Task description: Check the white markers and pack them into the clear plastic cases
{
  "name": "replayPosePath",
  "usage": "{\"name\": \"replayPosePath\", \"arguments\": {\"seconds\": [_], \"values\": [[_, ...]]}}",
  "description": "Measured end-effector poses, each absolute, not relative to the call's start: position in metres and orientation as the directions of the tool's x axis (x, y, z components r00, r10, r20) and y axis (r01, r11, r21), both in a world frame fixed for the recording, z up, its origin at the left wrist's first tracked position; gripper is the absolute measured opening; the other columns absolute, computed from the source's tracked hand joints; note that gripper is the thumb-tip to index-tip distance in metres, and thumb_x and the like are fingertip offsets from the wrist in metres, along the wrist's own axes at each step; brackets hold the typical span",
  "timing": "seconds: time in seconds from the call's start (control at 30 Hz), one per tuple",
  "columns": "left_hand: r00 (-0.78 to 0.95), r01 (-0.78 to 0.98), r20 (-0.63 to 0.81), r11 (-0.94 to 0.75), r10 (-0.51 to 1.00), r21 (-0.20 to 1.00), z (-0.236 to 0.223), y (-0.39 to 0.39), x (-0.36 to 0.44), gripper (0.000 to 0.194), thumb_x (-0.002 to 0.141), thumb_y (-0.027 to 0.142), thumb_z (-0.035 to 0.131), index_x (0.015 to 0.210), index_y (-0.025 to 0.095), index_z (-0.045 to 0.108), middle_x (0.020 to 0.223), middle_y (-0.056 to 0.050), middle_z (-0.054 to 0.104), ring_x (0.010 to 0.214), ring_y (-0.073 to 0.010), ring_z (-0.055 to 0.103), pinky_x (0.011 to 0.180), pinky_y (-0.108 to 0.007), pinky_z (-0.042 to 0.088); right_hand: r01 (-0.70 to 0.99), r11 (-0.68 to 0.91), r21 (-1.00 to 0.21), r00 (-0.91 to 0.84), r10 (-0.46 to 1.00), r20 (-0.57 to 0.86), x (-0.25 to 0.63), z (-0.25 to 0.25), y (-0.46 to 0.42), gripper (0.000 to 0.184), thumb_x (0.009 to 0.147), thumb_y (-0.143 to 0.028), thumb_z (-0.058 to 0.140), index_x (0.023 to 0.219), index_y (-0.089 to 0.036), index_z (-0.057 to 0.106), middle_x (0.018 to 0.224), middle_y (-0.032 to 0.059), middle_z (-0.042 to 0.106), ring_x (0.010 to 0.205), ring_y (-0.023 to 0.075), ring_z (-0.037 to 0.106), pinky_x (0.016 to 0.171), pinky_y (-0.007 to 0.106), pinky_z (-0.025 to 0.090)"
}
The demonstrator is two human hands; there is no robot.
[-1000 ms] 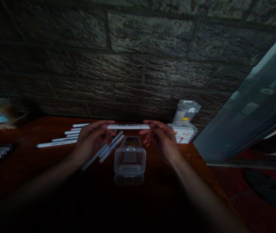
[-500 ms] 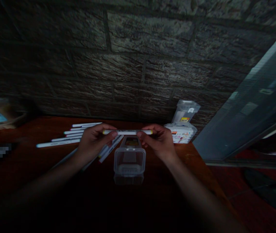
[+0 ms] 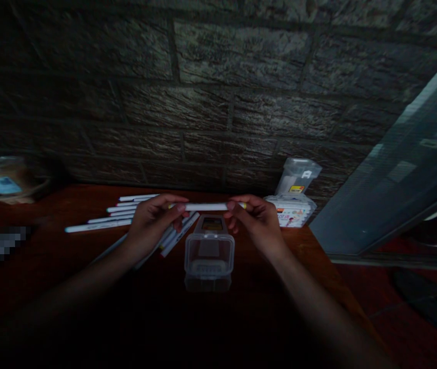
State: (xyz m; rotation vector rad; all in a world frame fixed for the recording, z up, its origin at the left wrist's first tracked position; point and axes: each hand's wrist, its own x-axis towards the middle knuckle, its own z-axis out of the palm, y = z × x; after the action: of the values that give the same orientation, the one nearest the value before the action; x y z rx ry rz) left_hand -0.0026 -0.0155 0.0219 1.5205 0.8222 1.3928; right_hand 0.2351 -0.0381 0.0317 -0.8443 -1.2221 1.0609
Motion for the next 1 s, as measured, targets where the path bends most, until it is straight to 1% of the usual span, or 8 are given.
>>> {"name": "replayPosePath", "arguments": {"seconds": [0.17, 0.37, 0.6, 0.7, 0.83, 1.0], "values": [[0.156, -0.232, 0.362, -0.322, 0.919, 0.918, 0.0223, -0.0127, -0.0043, 0.017, 0.091, 0.032, 0.071, 0.102, 0.021, 0.078, 0.081, -0.005, 0.079, 0.051, -0.0115, 0.058, 0.053, -0.027, 0.049, -0.233, 0.26, -0.937, 0.008, 0.964, 0.266, 0.2355, 0.0356, -0.0397, 0.019, 0.085, -0.039, 0.082, 0.091, -0.021, 0.082, 0.075, 0.0042, 0.08, 0.051, 0.012, 0.065, 0.045, 0.024, 0.052], [0.175, -0.356, 0.283, -0.207, 0.943, 0.911, 0.0254, -0.0134, -0.0064, 0.02, 0.09, 0.031, 0.069, 0.102, 0.019, 0.08, 0.081, -0.007, 0.08, 0.051, -0.0119, 0.059, 0.053, -0.027, 0.05, -0.29, 0.189, -0.938, 0.001, 0.98, 0.197, 0.2352, 0.0401, -0.0415, 0.024, 0.084, -0.039, 0.079, 0.099, -0.02, 0.082, 0.075, 0.0053, 0.08, 0.051, 0.0135, 0.064, 0.045, 0.025, 0.052], [0.17, -0.425, 0.252, -0.16, 0.953, 0.891, 0.0281, -0.0147, -0.0066, 0.022, 0.089, 0.027, 0.066, 0.102, 0.016, 0.08, 0.077, -0.008, 0.079, 0.05, -0.013, 0.059, 0.052, -0.028, 0.052, -0.327, 0.153, -0.933, -0.021, 0.985, 0.169, 0.2371, 0.0413, -0.0409, 0.024, 0.085, -0.034, 0.073, 0.102, -0.018, 0.08, 0.076, 0.007, 0.081, 0.05, 0.0146, 0.065, 0.044, 0.025, 0.052], [0.157, -0.401, 0.257, -0.176, 0.954, 0.899, 0.0259, -0.0137, -0.0066, 0.025, 0.089, 0.03, 0.068, 0.105, 0.015, 0.079, 0.08, -0.009, 0.08, 0.05, -0.0129, 0.059, 0.051, -0.028, 0.051, -0.326, 0.161, -0.931, -0.024, 0.984, 0.178, 0.2381, 0.0409, -0.0401, 0.025, 0.084, -0.034, 0.074, 0.103, -0.018, 0.08, 0.079, 0.0077, 0.082, 0.051, 0.0151, 0.067, 0.045, 0.026, 0.053], [0.133, -0.288, 0.326, -0.278, 0.936, 0.916, 0.0228, -0.0126, -0.0051, 0.029, 0.091, 0.037, 0.07, 0.108, 0.015, 0.078, 0.08, -0.008, 0.079, 0.05, -0.0121, 0.06, 0.052, -0.027, 0.05, -0.293, 0.209, -0.933, -0.011, 0.975, 0.222, 0.2386, 0.0371, -0.0385, 0.024, 0.082, -0.033, 0.081, 0.103, -0.021, 0.081, 0.083, 0.0057, 0.083, 0.053, 0.0136, 0.069, 0.047, 0.024, 0.054], [0.142, -0.173, 0.368, -0.343, 0.919, 0.923, 0.022, -0.0149, -0.002, 0.019, 0.088, 0.031, 0.075, 0.103, 0.02, 0.079, 0.069, -0.001, 0.073, 0.049, -0.0111, 0.058, 0.049, -0.024, 0.047, -0.186, 0.302, -0.935, 0.02, 0.953, 0.303, 0.2383, 0.0317, -0.0369, 0.019, 0.079, -0.033, 0.088, 0.094, -0.023, 0.081, 0.077, 0.0034, 0.081, 0.05, 0.013, 0.068, 0.045, 0.024, 0.053]]}}
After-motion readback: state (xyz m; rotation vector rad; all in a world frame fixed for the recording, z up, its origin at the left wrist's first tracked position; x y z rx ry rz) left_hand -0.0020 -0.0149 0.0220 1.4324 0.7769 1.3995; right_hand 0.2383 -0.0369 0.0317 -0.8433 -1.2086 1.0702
